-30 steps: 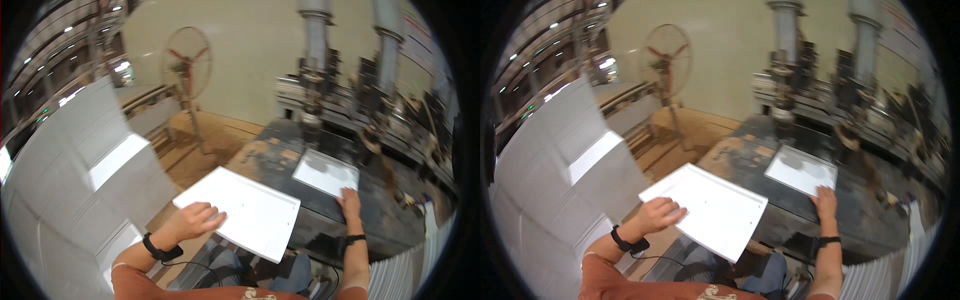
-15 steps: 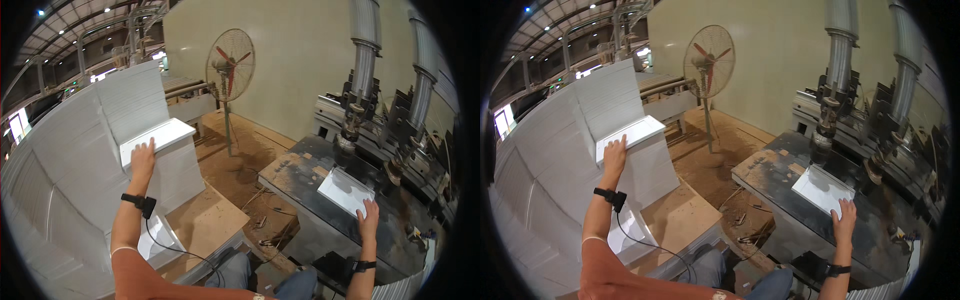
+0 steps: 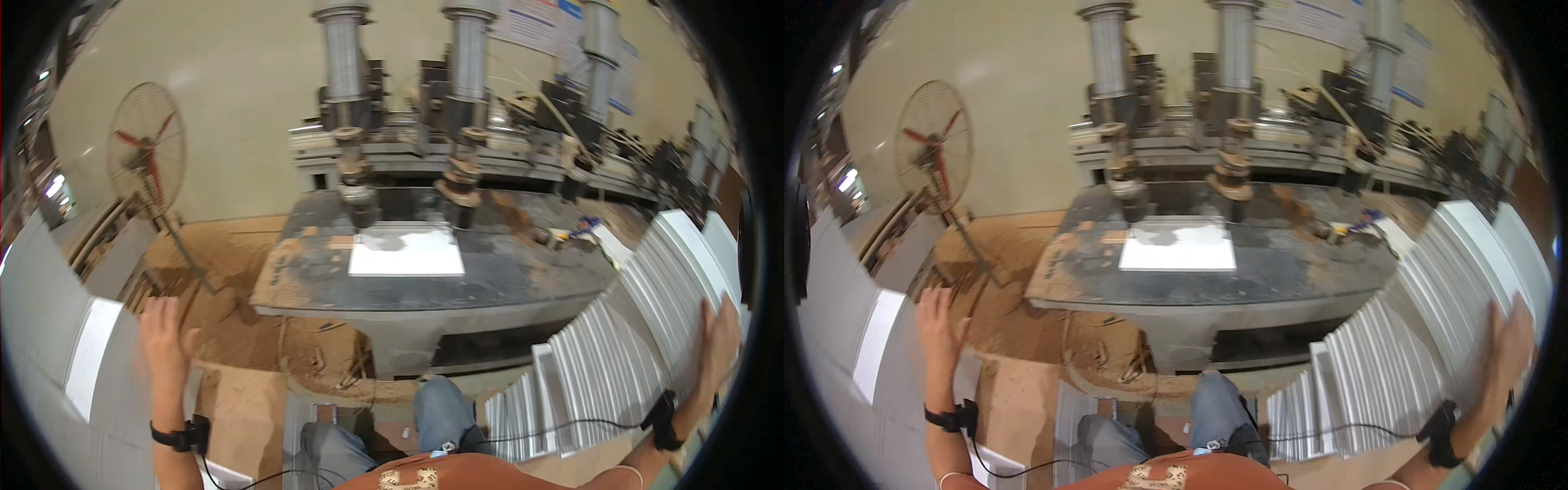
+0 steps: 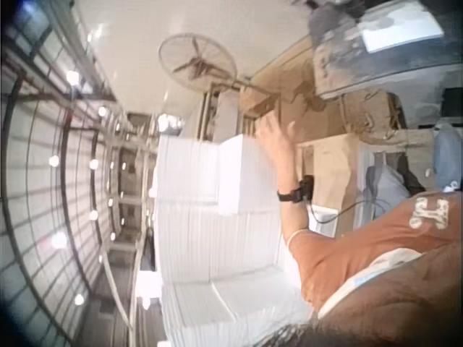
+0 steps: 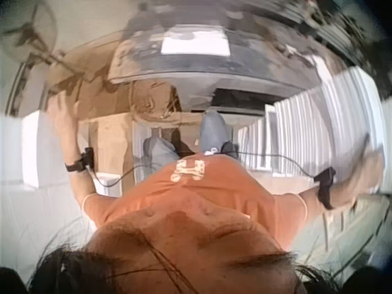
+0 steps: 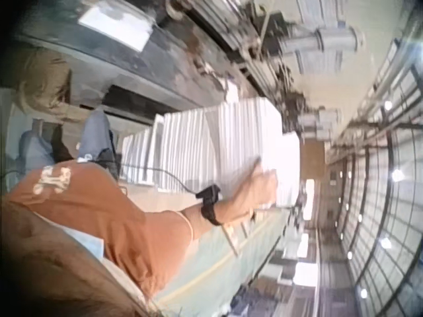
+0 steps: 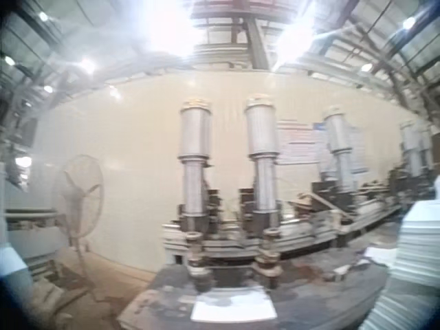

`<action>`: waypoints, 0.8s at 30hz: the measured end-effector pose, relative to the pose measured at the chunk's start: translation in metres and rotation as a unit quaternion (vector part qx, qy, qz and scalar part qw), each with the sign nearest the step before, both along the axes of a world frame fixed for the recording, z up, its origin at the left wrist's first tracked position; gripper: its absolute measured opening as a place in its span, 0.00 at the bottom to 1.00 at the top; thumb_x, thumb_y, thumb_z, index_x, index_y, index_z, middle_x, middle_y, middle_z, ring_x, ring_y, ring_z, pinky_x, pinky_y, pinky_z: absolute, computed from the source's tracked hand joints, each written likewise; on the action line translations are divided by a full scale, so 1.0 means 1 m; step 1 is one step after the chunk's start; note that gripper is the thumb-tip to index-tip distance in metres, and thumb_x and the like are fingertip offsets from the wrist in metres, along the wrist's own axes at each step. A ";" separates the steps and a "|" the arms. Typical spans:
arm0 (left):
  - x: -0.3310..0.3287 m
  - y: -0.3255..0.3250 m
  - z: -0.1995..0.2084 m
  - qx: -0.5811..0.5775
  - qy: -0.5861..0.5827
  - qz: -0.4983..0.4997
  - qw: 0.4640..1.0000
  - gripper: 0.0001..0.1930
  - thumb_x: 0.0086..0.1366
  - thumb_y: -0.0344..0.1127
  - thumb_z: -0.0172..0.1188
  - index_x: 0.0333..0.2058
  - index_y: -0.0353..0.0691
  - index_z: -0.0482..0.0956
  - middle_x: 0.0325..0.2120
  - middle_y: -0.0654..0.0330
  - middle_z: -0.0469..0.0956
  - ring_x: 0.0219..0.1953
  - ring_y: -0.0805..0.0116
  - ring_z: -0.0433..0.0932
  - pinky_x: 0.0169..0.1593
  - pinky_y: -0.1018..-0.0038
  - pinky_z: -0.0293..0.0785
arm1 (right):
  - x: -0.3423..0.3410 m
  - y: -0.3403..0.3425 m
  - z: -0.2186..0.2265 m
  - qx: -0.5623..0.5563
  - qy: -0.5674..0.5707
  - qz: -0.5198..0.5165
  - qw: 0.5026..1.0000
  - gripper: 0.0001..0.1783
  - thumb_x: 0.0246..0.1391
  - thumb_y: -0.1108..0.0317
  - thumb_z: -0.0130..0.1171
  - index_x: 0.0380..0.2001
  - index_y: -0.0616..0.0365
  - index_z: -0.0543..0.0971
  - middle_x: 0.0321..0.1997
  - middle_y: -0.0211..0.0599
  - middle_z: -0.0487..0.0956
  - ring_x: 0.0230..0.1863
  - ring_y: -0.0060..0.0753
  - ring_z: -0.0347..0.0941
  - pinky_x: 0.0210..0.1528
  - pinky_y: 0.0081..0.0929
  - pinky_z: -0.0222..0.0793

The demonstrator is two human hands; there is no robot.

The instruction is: Picking up white wood panels from a stack and placing them into an industrial drilling machine for processing.

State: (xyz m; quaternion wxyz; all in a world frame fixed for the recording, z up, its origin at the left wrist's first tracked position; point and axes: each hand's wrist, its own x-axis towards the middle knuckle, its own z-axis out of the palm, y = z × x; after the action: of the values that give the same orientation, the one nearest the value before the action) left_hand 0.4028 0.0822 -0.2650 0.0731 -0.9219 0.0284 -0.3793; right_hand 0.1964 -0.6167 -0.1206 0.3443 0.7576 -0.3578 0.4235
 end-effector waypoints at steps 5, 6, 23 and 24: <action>0.113 -0.184 -0.049 -0.009 0.097 -0.305 0.947 0.32 0.48 0.41 0.68 0.52 0.38 0.70 0.50 0.51 0.68 0.59 0.49 0.60 0.62 0.53 0.55 | -0.012 0.008 -0.004 -0.029 0.061 0.129 0.989 0.12 0.41 0.73 0.58 0.34 0.59 0.75 0.34 0.47 0.75 0.37 0.49 0.72 0.38 0.41 0.68; 0.139 -0.217 -0.060 -0.027 0.173 -0.323 0.930 0.32 0.51 0.44 0.66 0.53 0.38 0.69 0.52 0.51 0.68 0.60 0.49 0.60 0.62 0.53 0.54 | -0.005 0.013 -0.007 -0.041 0.049 0.120 0.991 0.11 0.40 0.76 0.55 0.32 0.57 0.75 0.29 0.44 0.75 0.33 0.47 0.72 0.35 0.40 0.68; 0.076 -0.233 -0.149 -0.021 0.086 -0.394 0.915 0.18 0.45 0.28 0.57 0.39 0.41 0.76 0.30 0.58 0.71 0.35 0.59 0.72 0.39 0.70 0.71 | 0.301 0.146 -0.195 0.170 0.219 0.579 0.767 0.13 0.46 0.73 0.52 0.38 0.50 0.78 0.37 0.28 0.80 0.44 0.37 0.73 0.55 0.51 0.61; 0.061 -0.219 -0.141 0.011 0.074 -0.392 0.917 0.16 0.46 0.29 0.57 0.38 0.42 0.76 0.29 0.60 0.71 0.34 0.61 0.72 0.38 0.71 0.71 | 0.316 0.149 -0.214 0.190 0.245 0.545 0.779 0.13 0.49 0.71 0.51 0.39 0.50 0.78 0.40 0.28 0.80 0.47 0.37 0.73 0.58 0.64 0.53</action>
State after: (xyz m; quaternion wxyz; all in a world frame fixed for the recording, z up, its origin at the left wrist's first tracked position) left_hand 0.4639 -0.1364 -0.4059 -0.0739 -0.8615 0.3974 -0.3074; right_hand 0.5123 -0.4680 -0.3344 -0.0189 0.9542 0.1385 0.2645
